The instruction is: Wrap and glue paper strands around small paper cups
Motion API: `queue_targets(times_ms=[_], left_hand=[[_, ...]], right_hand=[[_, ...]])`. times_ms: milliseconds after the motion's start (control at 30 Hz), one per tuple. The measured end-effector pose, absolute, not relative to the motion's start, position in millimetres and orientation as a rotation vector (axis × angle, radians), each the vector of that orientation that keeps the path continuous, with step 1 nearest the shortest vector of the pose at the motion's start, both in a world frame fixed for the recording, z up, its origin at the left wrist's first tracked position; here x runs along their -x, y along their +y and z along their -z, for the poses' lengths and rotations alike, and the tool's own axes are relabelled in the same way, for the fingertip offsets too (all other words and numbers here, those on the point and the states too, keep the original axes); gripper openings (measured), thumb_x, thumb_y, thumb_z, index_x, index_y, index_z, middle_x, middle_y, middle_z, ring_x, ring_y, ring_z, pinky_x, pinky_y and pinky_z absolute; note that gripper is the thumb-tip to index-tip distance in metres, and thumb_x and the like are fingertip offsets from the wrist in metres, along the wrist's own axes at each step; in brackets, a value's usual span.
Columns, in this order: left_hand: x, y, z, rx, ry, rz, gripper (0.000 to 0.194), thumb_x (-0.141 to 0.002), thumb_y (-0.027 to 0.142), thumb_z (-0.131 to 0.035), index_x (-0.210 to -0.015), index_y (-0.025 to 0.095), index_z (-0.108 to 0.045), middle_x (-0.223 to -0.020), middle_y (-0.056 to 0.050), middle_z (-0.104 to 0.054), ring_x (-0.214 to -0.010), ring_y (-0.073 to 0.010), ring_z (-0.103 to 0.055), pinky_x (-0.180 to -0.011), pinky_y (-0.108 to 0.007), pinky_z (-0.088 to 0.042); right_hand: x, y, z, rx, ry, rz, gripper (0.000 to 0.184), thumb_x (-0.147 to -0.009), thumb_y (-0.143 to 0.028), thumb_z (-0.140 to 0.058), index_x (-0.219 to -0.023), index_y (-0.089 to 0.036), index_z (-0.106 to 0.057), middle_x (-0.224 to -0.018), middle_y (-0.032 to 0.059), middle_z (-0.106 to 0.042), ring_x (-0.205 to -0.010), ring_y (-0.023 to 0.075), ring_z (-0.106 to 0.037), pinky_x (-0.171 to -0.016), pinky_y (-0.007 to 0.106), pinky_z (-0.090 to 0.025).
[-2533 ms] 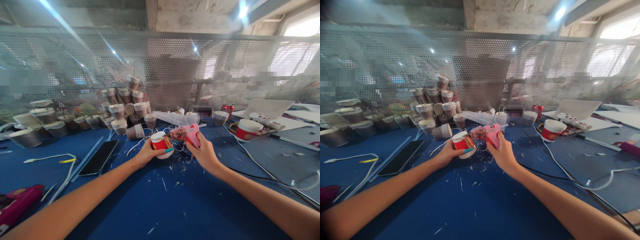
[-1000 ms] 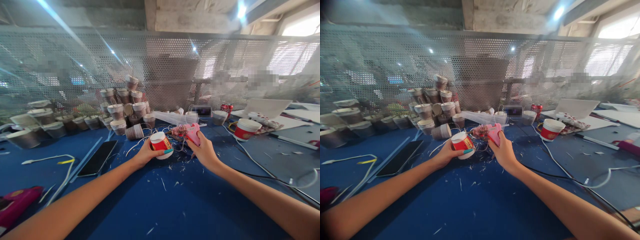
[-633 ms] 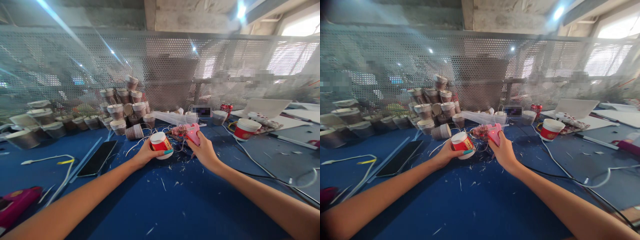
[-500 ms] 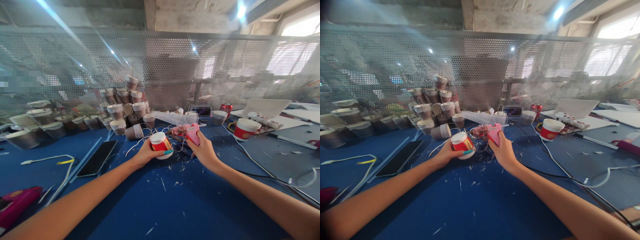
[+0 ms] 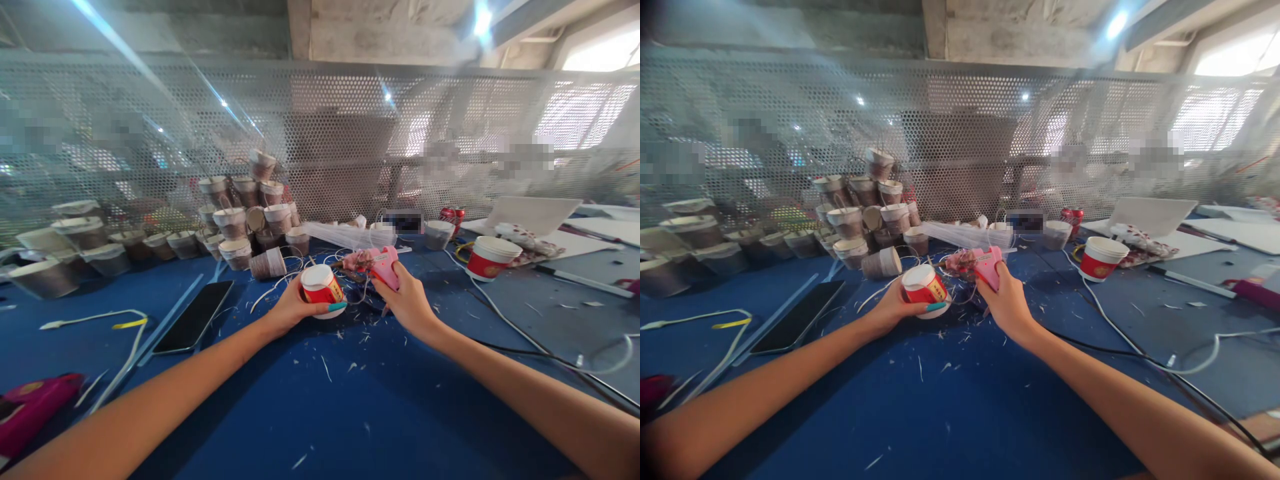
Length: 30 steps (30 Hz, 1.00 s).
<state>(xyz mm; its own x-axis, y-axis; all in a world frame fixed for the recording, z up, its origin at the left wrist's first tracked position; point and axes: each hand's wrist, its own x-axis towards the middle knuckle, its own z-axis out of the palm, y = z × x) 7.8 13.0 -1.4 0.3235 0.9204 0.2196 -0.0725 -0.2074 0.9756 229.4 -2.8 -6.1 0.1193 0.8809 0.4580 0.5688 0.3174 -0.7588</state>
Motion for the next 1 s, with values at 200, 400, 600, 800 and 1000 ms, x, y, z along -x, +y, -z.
queue_targets(times_ms=[200,400,600,800,1000], left_hand=[[-8.3,12.0,0.1,-1.501,0.811,-1.121,0.067,-0.045,0.017,-0.08,-0.106,0.016,-0.051,-0.104,-0.009,-0.063,-0.101,-0.0266,-0.057,-0.093,-0.045,-0.039],[-7.0,13.5,2.3,-1.542,0.801,-1.116,0.066,-0.045,0.016,-0.08,-0.105,0.017,-0.051,-0.103,-0.008,-0.064,-0.099,-0.0254,-0.058,-0.093,-0.045,-0.039],[-6.4,13.8,2.8,-1.581,0.805,-1.101,0.067,-0.047,0.018,-0.08,-0.107,0.016,-0.05,-0.102,-0.008,-0.063,-0.097,-0.0245,-0.058,-0.092,-0.043,-0.039],[-5.8,14.3,2.8,-1.614,0.804,-1.101,0.066,-0.046,0.018,-0.08,-0.106,0.017,-0.051,-0.102,-0.008,-0.063,-0.098,-0.0251,-0.057,-0.093,-0.044,-0.039],[-5.9,13.9,3.0,-1.628,0.79,-1.073,0.065,-0.046,0.018,-0.08,-0.105,0.017,-0.051,-0.101,-0.007,-0.063,-0.096,-0.0248,-0.057,-0.092,-0.044,-0.039]], right_hand=[[-229.9,-2.4,6.7,1.36,-1.563,-0.386,0.025,-0.071,-0.039,-0.051,-0.07,-0.022,-0.034,-0.054,-0.0046,-0.045,-0.046,0.0094,-0.042,-0.045,0.023,-0.031],[-229.6,-2.6,6.9,1.361,-1.572,-0.396,0.024,-0.072,-0.039,-0.05,-0.07,-0.022,-0.033,-0.055,-0.0047,-0.045,-0.046,0.0093,-0.042,-0.046,0.024,-0.031],[-229.8,-3.4,5.6,1.379,-1.572,-0.405,0.024,-0.071,-0.039,-0.051,-0.071,-0.022,-0.034,-0.056,-0.004,-0.046,-0.046,0.0104,-0.044,-0.046,0.024,-0.032],[-229.7,-2.8,5.0,1.365,-1.582,-0.406,0.023,-0.071,-0.038,-0.051,-0.07,-0.022,-0.035,-0.055,-0.004,-0.047,-0.046,0.0111,-0.045,-0.045,0.023,-0.032],[-229.4,-3.1,4.7,1.378,-1.583,-0.407,0.023,-0.071,-0.038,-0.05,-0.069,-0.022,-0.034,-0.054,-0.0046,-0.045,-0.045,0.01,-0.043,-0.045,0.023,-0.031]])
